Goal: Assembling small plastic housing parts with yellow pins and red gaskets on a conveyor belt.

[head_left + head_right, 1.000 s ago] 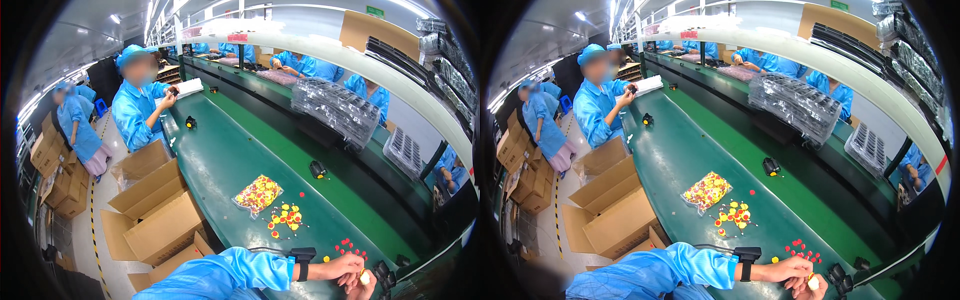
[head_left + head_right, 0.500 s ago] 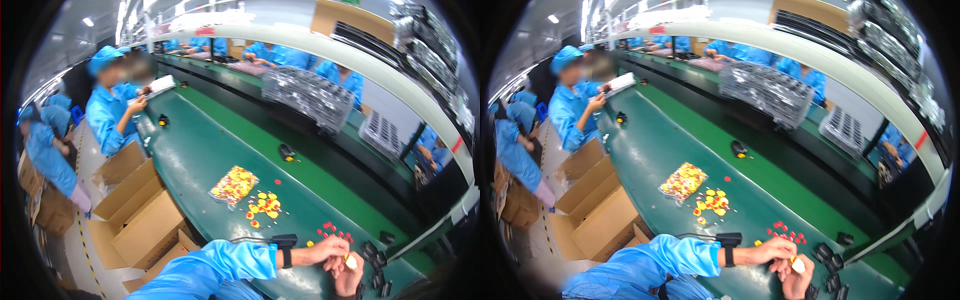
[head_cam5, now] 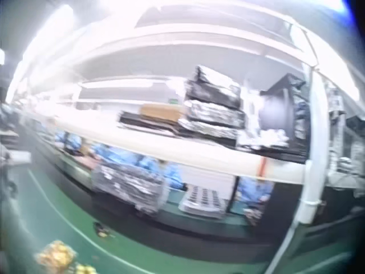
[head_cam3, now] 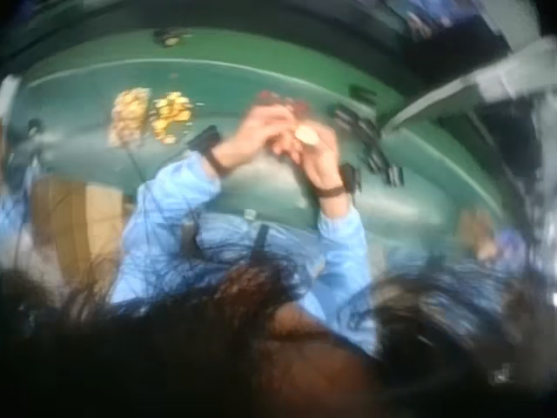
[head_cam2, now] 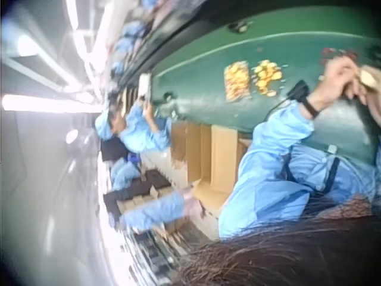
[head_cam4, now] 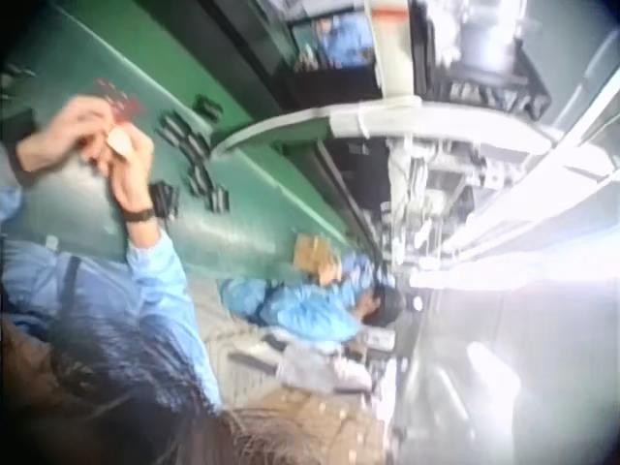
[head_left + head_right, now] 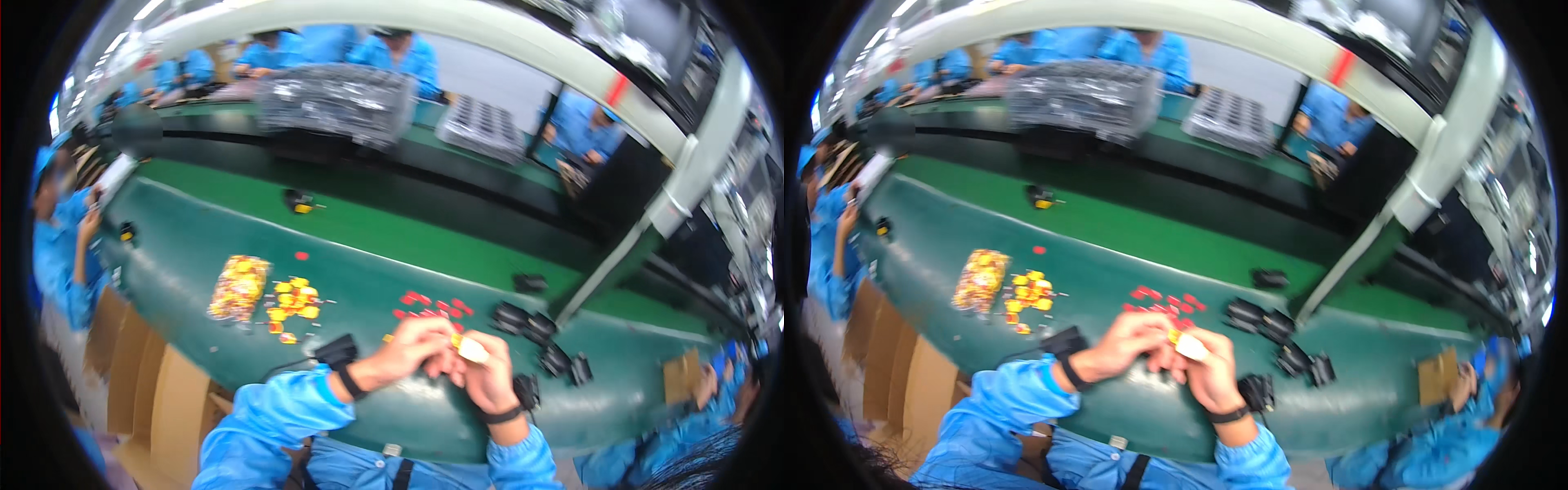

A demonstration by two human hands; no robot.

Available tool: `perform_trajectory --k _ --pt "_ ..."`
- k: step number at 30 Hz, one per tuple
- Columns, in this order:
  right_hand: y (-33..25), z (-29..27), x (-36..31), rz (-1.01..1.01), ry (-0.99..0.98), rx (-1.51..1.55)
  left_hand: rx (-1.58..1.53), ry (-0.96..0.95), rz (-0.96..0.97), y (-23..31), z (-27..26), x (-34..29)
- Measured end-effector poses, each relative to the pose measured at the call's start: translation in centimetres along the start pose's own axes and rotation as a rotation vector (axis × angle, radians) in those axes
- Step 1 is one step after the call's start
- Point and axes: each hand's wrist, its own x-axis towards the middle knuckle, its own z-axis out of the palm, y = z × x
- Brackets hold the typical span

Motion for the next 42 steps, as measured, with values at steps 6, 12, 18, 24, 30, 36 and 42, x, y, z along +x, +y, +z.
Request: perform_trajectory --k 6,12,18,24,30,36,42 --pt "0.0 -0.6 0.0 0.052 -0.071 0.172 -0.009 0.01 -0.02 0.2 0.2 0.2" --pt "0.3 0.6 -0.5 -0.179 0.152 -0.39 0.104 0.112 -0.048 0.4 0.0 0.2" --pt "1.2 0.4 0.0 -0.899 0.158 -1.288 0.147 0.1 -0.198 0.9 0.1 0.6" --pt "0.4 0.7 -0.5 -0.257 0.108 -0.513 0.121 0.084 -0.101 0.1 -0.3 0.6" --pt "-0.5 -0.1 -0.4 -0.073 -0.044 -0.212 0.029 0.032 -0.078 0.2 0.6 0.3" --pt "-0.9 -0.5 -0.4 -0.025 0.006 -0.04 -0.217 0.037 -0.103 0.8 1.1 0.4" --pt "0.0 0.5 0.2 0.009 -0.015 -0.044 -0.021 0.081 -0.112 0.5 -0.3 -1.3"
